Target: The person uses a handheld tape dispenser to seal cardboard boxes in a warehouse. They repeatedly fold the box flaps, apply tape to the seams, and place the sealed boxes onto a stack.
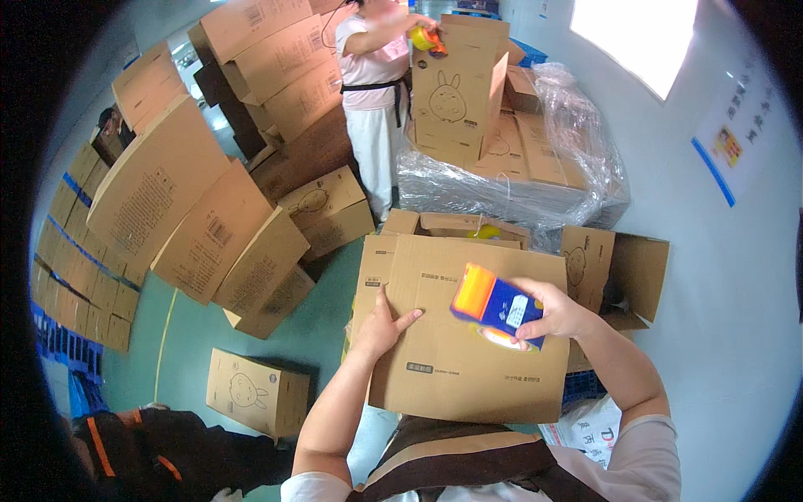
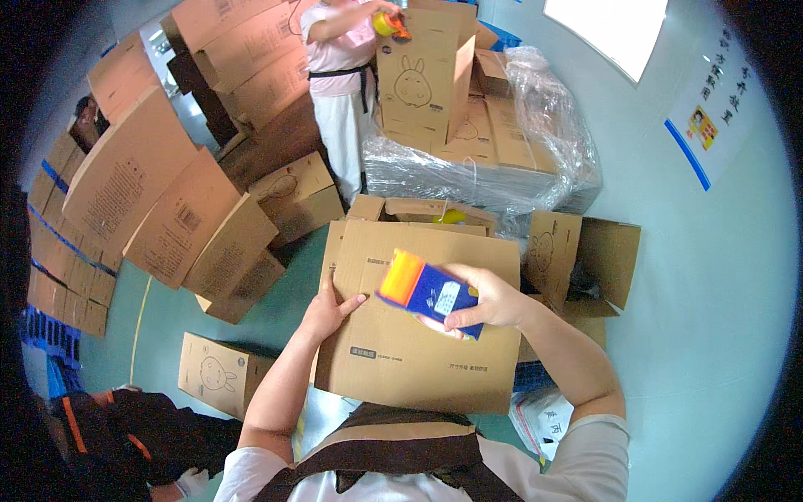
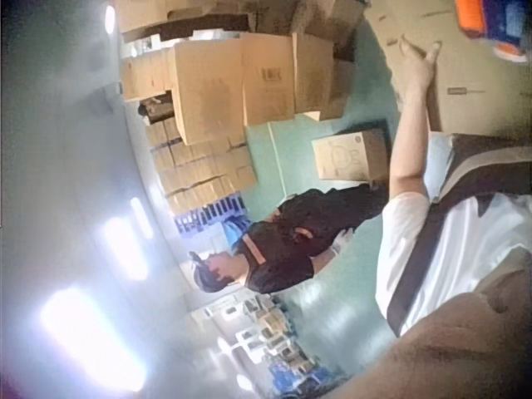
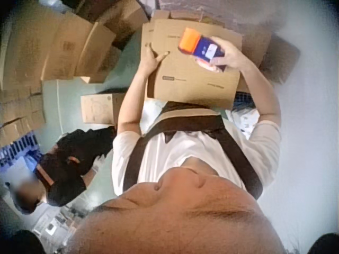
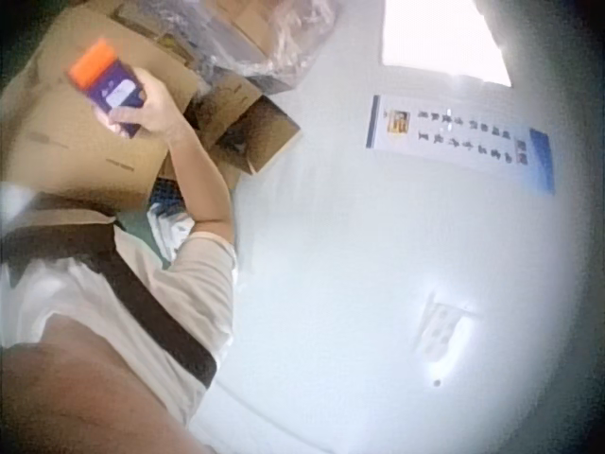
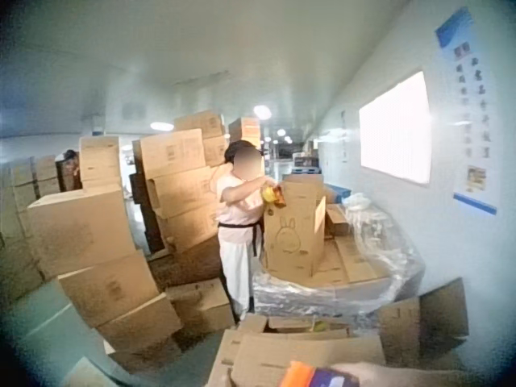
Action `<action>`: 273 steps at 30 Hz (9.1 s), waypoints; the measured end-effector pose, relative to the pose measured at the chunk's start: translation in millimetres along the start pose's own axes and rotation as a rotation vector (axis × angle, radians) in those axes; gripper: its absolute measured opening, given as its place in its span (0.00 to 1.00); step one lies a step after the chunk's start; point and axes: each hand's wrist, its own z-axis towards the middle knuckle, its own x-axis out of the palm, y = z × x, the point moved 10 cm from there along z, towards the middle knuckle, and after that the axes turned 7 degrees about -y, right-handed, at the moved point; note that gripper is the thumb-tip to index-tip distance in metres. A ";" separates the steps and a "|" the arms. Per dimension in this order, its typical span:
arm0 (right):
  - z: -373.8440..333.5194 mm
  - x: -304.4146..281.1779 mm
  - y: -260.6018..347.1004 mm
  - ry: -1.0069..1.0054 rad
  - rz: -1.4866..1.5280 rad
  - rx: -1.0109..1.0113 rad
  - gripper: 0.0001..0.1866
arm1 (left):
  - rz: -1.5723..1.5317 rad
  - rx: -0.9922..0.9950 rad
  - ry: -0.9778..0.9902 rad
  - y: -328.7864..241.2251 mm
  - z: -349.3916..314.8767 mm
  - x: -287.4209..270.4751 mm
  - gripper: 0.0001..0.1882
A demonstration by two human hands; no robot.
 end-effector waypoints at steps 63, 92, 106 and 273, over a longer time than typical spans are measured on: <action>25.7 -17.2 -54.0 0.030 -1.022 0.606 0.30 | -1.043 -0.028 0.112 64.1 -15.6 53.3 0.35; -203.8 -208.4 -75.5 -0.005 -1.089 0.766 0.36 | 0.633 0.658 -0.047 -72.7 -47.1 3.1 0.61; -153.1 -225.7 -228.8 -0.300 -1.394 0.988 0.17 | 0.650 0.647 0.022 -77.2 -51.2 10.2 0.60; -108.1 -20.6 24.1 -0.509 -1.504 -0.047 0.15 | -1.674 0.119 -0.535 51.9 -56.2 -120.5 0.05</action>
